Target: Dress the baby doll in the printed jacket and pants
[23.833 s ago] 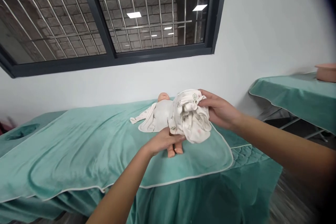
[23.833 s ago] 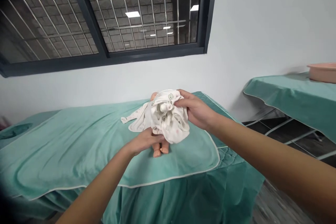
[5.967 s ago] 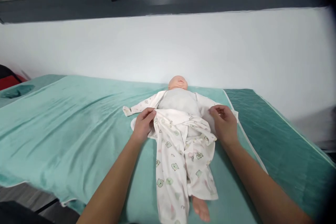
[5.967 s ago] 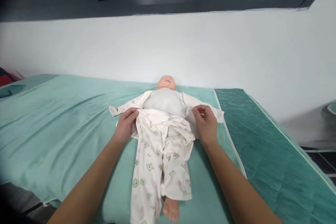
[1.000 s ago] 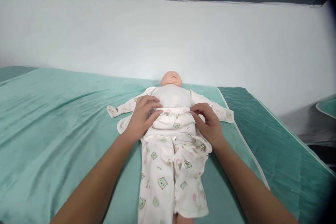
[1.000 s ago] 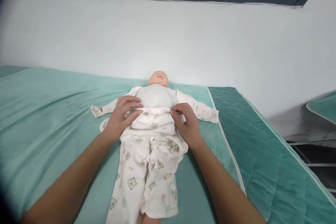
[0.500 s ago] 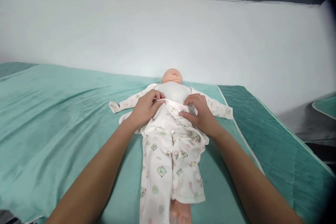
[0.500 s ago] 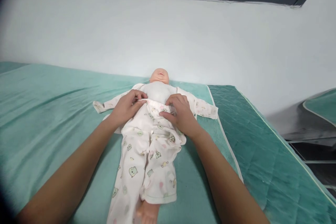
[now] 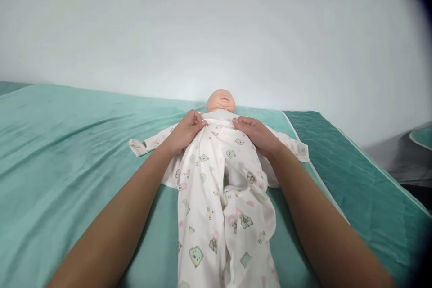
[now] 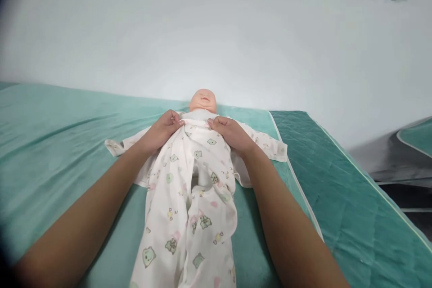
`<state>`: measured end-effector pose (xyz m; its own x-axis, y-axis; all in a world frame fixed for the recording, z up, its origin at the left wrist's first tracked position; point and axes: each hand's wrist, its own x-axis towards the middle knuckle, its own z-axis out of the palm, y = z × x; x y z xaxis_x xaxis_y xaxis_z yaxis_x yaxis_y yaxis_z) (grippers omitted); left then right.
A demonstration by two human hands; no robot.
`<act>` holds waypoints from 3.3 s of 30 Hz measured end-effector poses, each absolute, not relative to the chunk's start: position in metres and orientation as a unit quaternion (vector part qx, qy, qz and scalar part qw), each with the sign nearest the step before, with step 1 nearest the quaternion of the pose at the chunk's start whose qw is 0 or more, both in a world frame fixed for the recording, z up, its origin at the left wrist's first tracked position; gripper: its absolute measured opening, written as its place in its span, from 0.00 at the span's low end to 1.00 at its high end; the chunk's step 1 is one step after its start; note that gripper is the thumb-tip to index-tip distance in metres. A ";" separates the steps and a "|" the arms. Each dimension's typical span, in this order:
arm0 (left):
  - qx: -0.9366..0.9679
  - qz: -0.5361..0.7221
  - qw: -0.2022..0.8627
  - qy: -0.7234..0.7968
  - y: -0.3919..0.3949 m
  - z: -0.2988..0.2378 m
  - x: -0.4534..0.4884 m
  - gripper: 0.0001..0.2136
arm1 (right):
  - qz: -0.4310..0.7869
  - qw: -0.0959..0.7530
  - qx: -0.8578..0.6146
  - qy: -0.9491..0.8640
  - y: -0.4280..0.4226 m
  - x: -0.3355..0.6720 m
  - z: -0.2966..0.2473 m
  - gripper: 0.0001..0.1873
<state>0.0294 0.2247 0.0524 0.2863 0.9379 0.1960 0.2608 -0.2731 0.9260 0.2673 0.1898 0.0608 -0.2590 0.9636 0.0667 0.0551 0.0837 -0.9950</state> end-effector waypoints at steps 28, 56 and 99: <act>0.729 0.347 0.190 0.559 0.191 0.050 0.008 0.03 | 0.224 0.405 -0.646 -0.607 0.174 0.294 0.037 0.05; 0.456 0.431 0.635 0.450 0.180 0.046 0.026 0.18 | 0.584 0.529 -0.458 -0.412 0.154 0.279 0.047 0.12; 0.463 0.465 0.580 0.483 0.167 0.043 0.039 0.17 | 0.335 0.508 -0.517 -0.602 0.160 0.268 0.040 0.07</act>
<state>0.0391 0.1671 0.0433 0.1015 0.9863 -0.1298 -0.0935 0.1394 0.9858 0.2676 0.1597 0.0395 0.0500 0.9626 0.2664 0.2822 0.2422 -0.9283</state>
